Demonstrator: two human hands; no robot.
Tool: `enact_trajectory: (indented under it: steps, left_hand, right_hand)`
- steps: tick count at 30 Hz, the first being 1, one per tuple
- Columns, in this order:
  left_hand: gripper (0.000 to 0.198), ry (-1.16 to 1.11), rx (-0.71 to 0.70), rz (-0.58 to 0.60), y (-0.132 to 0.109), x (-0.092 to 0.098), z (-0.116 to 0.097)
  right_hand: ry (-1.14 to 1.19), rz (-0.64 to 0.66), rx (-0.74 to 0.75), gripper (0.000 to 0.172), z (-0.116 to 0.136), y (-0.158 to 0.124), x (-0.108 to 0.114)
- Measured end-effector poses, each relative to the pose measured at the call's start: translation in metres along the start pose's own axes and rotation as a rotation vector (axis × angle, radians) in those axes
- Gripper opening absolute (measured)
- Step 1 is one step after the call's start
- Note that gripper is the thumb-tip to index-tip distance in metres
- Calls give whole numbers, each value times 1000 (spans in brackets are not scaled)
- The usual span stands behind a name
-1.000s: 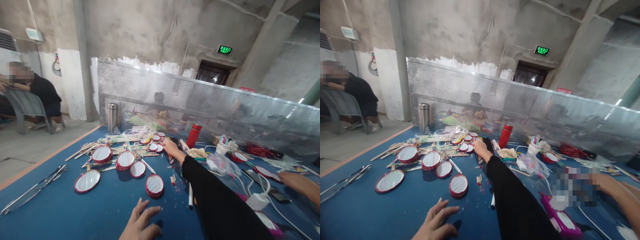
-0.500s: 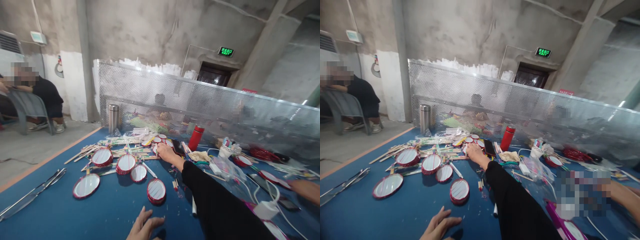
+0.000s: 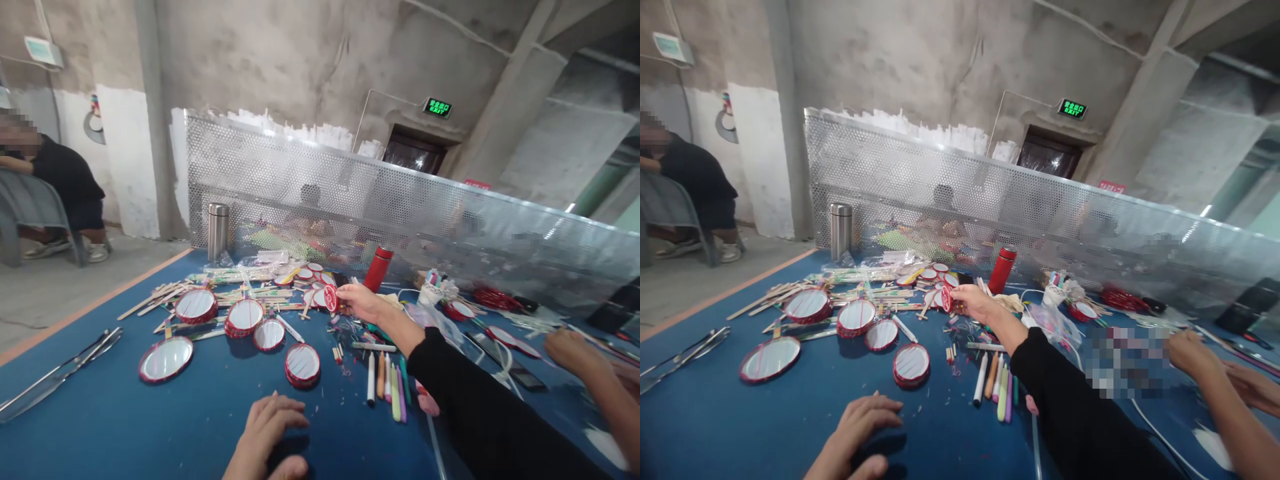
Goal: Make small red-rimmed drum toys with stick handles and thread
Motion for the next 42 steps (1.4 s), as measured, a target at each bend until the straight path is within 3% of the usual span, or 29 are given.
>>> enact_trajectory:
  steps: [4, 7, 9, 11, 13, 15, 17, 20, 22, 24, 27, 30, 34, 37, 42]
  left_hand:
    - [49, -350, 341, -206, -6, 14, 29]
    - [49, -688, 503, -282, -11, 10, 47]
    - [58, -874, 562, -241, -10, 1, 51]
    - [72, -972, 610, -169, -9, -7, 49]
    - [68, -940, 608, -202, -9, -1, 45]
    - [59, -867, 633, -159, -9, -2, 42]
    - [57, -822, 661, -86, -10, -7, 40]
    - [56, -757, 685, -56, -12, -10, 42]
    - [55, -707, 685, -64, -13, -11, 43]
    - [53, -657, 666, -63, -13, -12, 42]
    - [47, -551, 620, 29, -12, -16, 40]
    - [37, -439, 544, 115, -11, -18, 37]
    - [24, -291, 388, 96, -5, -7, 25]
    - [20, -177, 296, 157, 0, -6, 17]
    - [23, -121, 221, 207, -2, -10, 22]
  right_hand:
    - [-232, -76, 144, 16, 31, -36, -7]
    - [-412, -52, 300, 8, 54, -73, -41]
    - [-546, 20, 444, 5, 67, -104, -77]
    - [-1088, 156, 854, 11, 78, -150, -135]
    - [-1408, 158, 1110, 18, 74, -186, -171]
    - [-1500, 143, 1240, 20, 72, -207, -189]
    - [-1504, 131, 1291, 21, 71, -213, -192]
    - [-1510, 112, 1245, 21, 70, -197, -178]
    - [-1570, 57, 1066, 20, 65, -164, -156]
    - [-1677, 11, 776, 20, 51, -121, -127]
    - [-1726, -30, 626, 16, 36, -72, -99]
    - [-1757, -39, 536, 14, 22, -35, -84]
    - [-1774, -27, 471, 15, 9, -3, -84]
    - [-1777, 1, 468, 22, 3, 12, -96]
    - [-1780, 22, 492, 20, -3, 25, -113]
Point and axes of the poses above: each hand's wrist, its own y-axis towards the middle knuckle, its own x-axis out of the back of the hand, z = x × y, the point moved 9 cm from there along y, towards the middle knuckle, and after that the axes turned 8 degrees about -y, right-handed, at the moved point
